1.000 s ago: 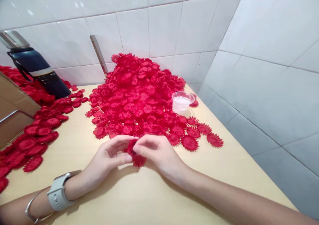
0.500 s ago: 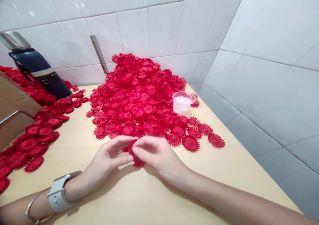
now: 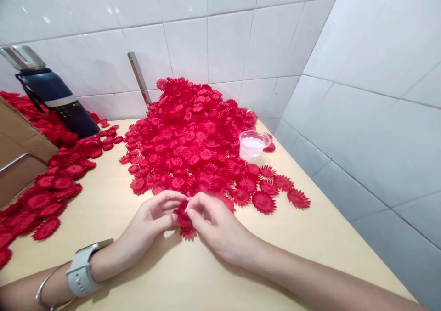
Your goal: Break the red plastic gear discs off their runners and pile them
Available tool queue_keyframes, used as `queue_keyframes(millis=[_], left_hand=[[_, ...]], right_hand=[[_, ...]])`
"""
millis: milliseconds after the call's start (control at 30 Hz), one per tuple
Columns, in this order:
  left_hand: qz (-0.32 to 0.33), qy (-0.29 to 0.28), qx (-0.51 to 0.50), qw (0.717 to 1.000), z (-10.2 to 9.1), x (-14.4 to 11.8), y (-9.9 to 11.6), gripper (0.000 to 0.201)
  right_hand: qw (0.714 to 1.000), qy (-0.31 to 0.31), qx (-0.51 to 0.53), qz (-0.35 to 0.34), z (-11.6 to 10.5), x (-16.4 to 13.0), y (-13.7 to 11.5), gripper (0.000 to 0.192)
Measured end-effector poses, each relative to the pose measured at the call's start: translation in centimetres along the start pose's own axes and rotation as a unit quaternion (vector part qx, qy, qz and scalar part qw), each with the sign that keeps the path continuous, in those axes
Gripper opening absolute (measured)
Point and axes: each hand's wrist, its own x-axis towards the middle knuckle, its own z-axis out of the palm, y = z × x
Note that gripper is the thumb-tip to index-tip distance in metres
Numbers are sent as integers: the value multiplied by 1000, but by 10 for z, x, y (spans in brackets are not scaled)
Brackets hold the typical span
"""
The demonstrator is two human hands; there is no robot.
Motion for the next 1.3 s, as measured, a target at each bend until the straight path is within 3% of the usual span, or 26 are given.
queue_keyframes(millis=[333,600,800,1000,1133,1300], left_hand=[[-8,5,-54,998,1,-2,2,23],[-14,-4,-45,999,-1,-1,-1,12],[5,-7,-49,999,-4,0,-3,16],[32,7,-123,992,1,0,1,23],[48,20,-73,996,1,-2,1,20],[92,55,58,993,-4,-4,-2,17]], right_hand=[[1000,-6,19,16,-4,3,-2,19],[996,3,-78,-33,-1,-4,1,15],[999,1,-44,-26,-4,-3,-2,16],[999,3,23,-37,-10,0,-3,17],[997,-12,69,-30,-13,3,-2,17],[1000,3,-21,-22,-24,2,-10,16]])
